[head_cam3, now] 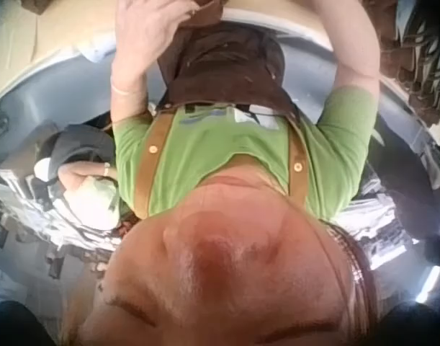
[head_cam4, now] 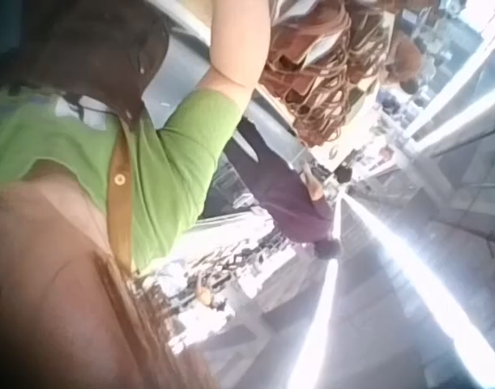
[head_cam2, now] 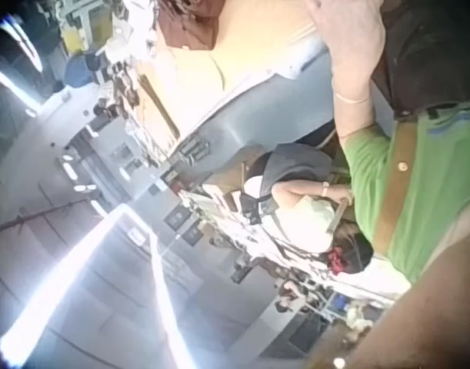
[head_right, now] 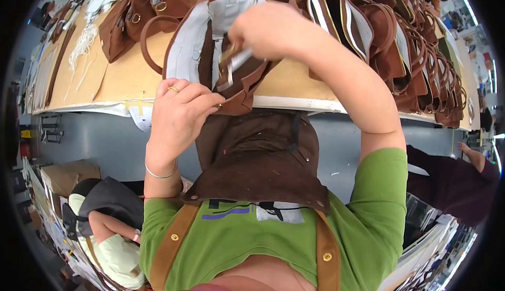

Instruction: Inspecting and working on zippers and hardware of leather bags at a workshop station.

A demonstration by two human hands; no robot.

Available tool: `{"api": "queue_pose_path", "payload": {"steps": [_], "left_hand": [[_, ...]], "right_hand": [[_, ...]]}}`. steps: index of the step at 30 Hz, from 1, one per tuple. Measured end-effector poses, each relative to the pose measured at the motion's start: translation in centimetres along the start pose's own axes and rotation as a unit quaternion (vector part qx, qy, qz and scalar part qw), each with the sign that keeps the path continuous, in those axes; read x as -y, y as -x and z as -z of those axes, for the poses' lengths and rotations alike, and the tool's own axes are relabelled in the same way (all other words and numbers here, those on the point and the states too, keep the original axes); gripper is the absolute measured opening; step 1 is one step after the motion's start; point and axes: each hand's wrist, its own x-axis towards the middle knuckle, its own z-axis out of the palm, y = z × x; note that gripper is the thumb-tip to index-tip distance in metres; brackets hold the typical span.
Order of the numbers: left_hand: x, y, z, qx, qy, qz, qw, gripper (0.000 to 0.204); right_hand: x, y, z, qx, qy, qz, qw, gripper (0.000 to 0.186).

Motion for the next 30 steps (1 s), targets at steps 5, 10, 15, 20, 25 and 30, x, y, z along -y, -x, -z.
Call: {"api": "queue_pose_path", "payload": {"steps": [5, 10, 15, 20, 25, 30], "left_hand": [[0.6, 0.2, 1.9, 0.128, 0.122, 0.083, 0.981, 0.04], [2.5, -4.0, 1.1, -0.002, 0.19, 0.112, 0.975, 0.052], [5.9, -6.4, -1.5, 0.163, 0.19, -0.039, 0.967, 0.023], [4.1, -5.9, -0.9, 0.039, 0.212, 0.031, 0.976, 0.012], [3.7, -5.2, -0.5, 0.114, 0.245, 0.084, 0.959, 0.013], [4.0, -5.0, -0.1, 0.098, 0.31, 0.096, 0.941, 0.009]], "right_hand": [[-2.8, -0.2, 0.8, -0.034, -0.323, -0.057, 0.944, 0.011], [-2.3, 0.3, 0.9, -0.018, -0.33, 0.068, 0.941, 0.013], [-1.2, 0.8, 1.3, -0.035, -0.255, 0.107, 0.96, 0.012], [0.0, 1.4, 1.0, -0.115, -0.167, 0.063, 0.977, 0.013], [0.7, 1.0, 0.6, -0.041, -0.301, 0.024, 0.952, 0.015], [0.3, 0.9, 0.1, 0.024, -0.395, -0.025, 0.918, 0.011]]}}
